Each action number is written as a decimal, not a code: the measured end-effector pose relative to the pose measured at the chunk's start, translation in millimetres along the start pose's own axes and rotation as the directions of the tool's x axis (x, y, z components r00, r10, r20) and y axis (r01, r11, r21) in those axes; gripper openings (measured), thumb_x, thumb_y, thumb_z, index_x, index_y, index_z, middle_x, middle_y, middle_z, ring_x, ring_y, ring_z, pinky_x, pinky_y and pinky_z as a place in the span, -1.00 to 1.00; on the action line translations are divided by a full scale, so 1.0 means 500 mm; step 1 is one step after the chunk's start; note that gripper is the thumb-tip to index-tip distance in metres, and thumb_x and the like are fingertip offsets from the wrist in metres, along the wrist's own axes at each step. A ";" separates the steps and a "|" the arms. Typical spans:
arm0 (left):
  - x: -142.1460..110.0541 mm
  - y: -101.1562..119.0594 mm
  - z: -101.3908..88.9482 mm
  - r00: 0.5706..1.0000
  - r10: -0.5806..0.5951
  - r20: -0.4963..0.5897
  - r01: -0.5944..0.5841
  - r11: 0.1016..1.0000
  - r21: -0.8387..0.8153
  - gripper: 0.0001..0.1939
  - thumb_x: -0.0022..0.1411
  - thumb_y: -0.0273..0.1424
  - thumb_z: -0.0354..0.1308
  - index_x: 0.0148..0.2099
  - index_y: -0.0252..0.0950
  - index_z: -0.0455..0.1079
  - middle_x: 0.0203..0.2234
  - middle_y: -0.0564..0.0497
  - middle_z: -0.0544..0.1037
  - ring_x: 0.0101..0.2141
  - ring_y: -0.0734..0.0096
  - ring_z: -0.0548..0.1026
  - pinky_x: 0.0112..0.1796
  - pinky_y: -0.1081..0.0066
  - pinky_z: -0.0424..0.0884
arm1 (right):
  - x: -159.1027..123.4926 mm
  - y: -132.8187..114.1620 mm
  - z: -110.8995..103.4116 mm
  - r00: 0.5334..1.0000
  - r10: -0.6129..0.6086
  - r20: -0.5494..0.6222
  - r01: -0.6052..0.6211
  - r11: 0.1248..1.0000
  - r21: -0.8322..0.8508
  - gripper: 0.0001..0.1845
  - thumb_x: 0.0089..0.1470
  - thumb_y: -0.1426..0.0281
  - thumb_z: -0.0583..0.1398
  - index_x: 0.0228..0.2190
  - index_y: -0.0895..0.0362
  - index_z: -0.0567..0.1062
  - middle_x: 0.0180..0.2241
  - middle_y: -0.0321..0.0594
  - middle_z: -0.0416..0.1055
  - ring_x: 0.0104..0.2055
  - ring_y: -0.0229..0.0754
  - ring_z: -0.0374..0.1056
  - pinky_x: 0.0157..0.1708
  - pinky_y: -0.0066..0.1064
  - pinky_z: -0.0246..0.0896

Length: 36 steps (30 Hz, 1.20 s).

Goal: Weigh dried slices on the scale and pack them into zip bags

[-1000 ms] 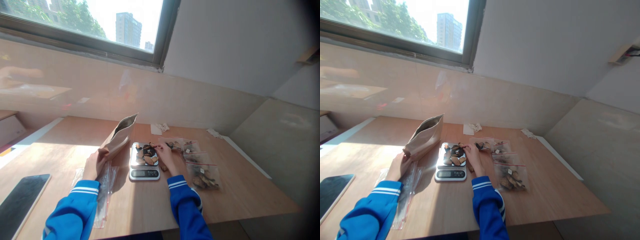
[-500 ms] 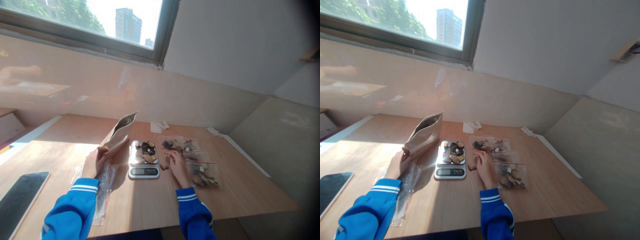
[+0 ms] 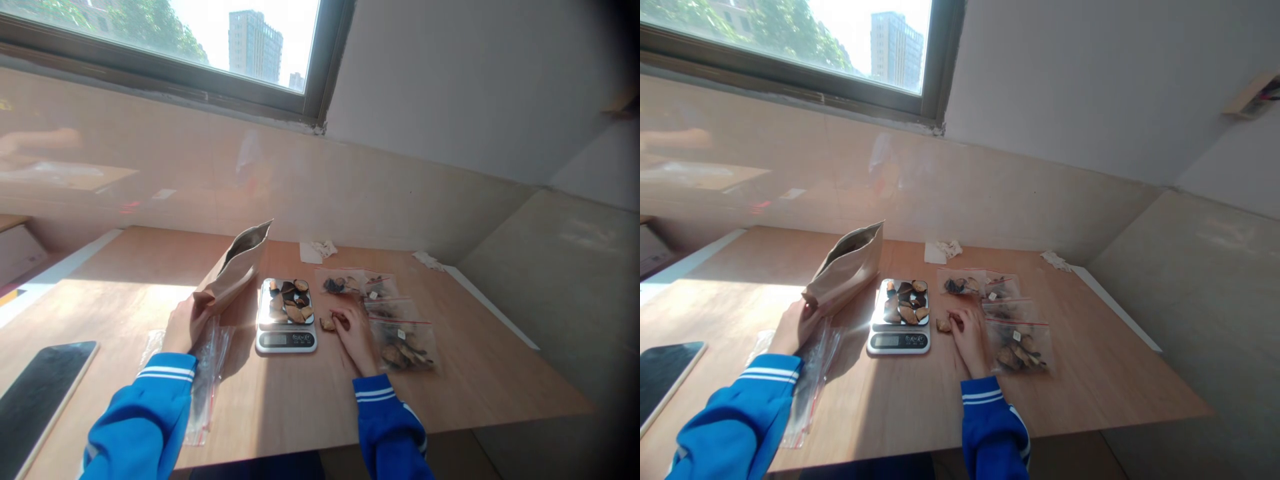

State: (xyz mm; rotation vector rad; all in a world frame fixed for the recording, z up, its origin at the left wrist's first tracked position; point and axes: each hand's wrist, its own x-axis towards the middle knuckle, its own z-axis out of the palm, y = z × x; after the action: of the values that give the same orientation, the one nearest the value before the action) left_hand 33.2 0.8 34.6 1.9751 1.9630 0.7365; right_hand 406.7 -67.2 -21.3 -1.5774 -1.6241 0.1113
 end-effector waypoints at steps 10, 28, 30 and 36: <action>0.001 -0.002 0.003 1.000 0.024 -0.016 -0.024 1.000 0.005 -0.72 0.19 -0.23 -0.01 -0.20 -0.28 0.41 -0.40 -0.09 0.54 -0.36 0.21 0.49 -0.37 0.39 0.32 | -0.005 -0.004 0.003 0.998 0.033 -0.061 -0.031 0.999 0.042 -0.77 0.11 0.28 0.13 -0.23 0.10 0.49 -0.27 -0.12 0.44 -0.24 -0.07 0.34 -0.19 -0.22 0.27; 0.004 -0.002 0.005 1.000 0.003 -0.013 -0.003 1.000 0.013 -0.65 0.24 -0.14 -0.07 -0.17 -0.26 0.38 -0.36 -0.08 0.54 -0.32 0.21 0.50 -0.35 0.40 0.31 | 0.019 -0.048 0.047 0.982 0.171 -0.076 -0.131 0.916 0.378 -0.68 0.05 0.20 0.20 -0.20 0.13 0.48 -0.20 -0.08 0.49 -0.18 -0.08 0.42 -0.15 -0.22 0.35; 0.005 -0.002 0.005 1.000 0.004 -0.015 -0.004 1.000 0.012 -0.62 0.24 -0.11 -0.08 -0.15 -0.26 0.38 -0.36 -0.09 0.54 -0.32 0.20 0.50 -0.34 0.39 0.31 | 0.030 -0.056 0.055 0.980 0.181 -0.088 -0.129 0.900 0.417 -0.68 0.02 0.19 0.22 -0.23 0.14 0.47 -0.23 -0.09 0.49 -0.19 -0.09 0.42 -0.15 -0.22 0.35; -0.001 0.006 -0.002 1.000 0.015 -0.022 -0.015 1.000 -0.006 -0.59 0.23 -0.07 -0.12 -0.17 -0.25 0.38 -0.36 -0.09 0.53 -0.35 0.19 0.49 -0.34 0.36 0.31 | 0.053 -0.068 0.075 0.971 0.221 -0.087 -0.151 0.857 0.492 -0.71 -0.01 0.19 0.25 -0.32 0.16 0.47 -0.32 -0.11 0.50 -0.27 -0.12 0.43 -0.22 -0.28 0.35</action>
State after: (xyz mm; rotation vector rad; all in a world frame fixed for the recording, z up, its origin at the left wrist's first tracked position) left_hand 35.3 -0.1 37.0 1.9887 1.9582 0.7702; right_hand 361.5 -33.5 -12.0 -1.3097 -1.2075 0.4645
